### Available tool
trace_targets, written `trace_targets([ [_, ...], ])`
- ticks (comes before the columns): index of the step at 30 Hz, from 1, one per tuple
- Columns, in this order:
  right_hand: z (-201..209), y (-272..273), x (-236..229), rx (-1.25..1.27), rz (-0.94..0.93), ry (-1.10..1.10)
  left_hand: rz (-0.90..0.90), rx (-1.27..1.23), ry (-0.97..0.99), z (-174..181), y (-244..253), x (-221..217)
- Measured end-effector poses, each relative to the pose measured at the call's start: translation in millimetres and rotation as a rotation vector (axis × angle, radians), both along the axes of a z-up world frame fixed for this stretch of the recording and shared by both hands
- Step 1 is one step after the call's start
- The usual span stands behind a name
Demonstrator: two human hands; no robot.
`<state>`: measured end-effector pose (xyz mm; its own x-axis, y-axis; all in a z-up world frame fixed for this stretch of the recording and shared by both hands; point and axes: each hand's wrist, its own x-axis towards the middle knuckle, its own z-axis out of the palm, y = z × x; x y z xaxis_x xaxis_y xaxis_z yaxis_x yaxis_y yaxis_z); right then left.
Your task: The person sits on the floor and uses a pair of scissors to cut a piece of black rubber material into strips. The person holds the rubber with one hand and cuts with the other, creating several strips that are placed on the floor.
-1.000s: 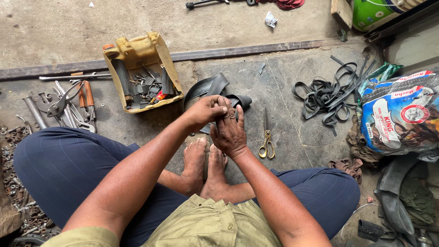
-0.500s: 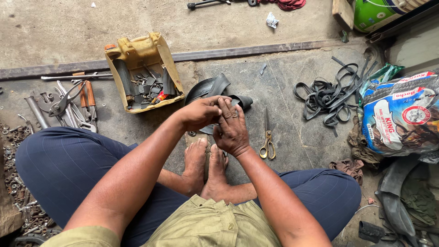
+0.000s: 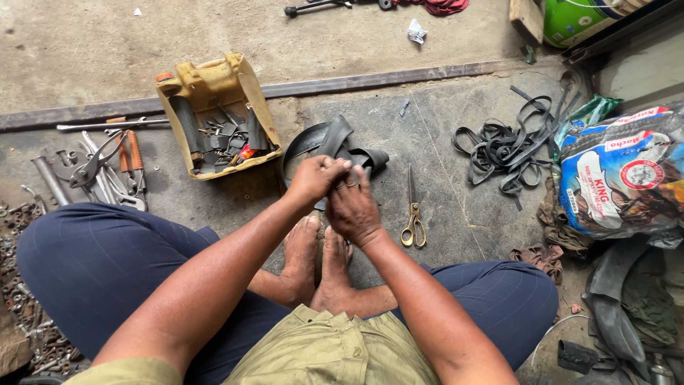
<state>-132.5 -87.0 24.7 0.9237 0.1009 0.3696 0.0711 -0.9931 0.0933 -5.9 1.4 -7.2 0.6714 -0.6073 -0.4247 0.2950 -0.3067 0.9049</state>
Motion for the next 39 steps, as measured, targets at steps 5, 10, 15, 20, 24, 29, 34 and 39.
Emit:
trace_targets([
  [5, -0.2, -2.5, -0.4, 0.279, 0.063, 0.052, -0.111, -0.169, 0.341, -2.1, 5.0, 14.7],
  [10, -6.2, -42.4, 4.0, 0.494, -0.133, 0.06, -0.106, -0.309, 0.42, -0.9, 2.6, 26.1],
  [15, -49.9, -114.8, -33.8, 0.687, -1.068, 0.54, 0.277, -0.083, 0.054, -28.6, 5.6, 58.8],
  [20, -126.8, -148.5, -85.4, 0.527, -1.201, 0.856, 0.238, 0.194, -0.212, -70.1, 22.6, 61.0],
  [24, -156.3, -146.4, -88.0, 0.579, -1.236, 0.747, -0.193, 0.493, -0.356, -75.1, 29.0, 39.7],
  [29, -134.1, -146.8, -90.6, 0.6, -1.27, 0.862, -0.585, 0.629, -0.458, -56.4, 25.4, 15.3],
  [34, -131.4, -138.3, -84.2, 0.608, -1.271, 0.815, -0.581, 0.699, -0.538, -45.9, 27.5, 15.9],
  [39, -153.3, -142.0, -102.4, 0.609, -1.257, 0.762, -0.423, 0.68, -0.505, -84.6, 37.8, 34.1],
])
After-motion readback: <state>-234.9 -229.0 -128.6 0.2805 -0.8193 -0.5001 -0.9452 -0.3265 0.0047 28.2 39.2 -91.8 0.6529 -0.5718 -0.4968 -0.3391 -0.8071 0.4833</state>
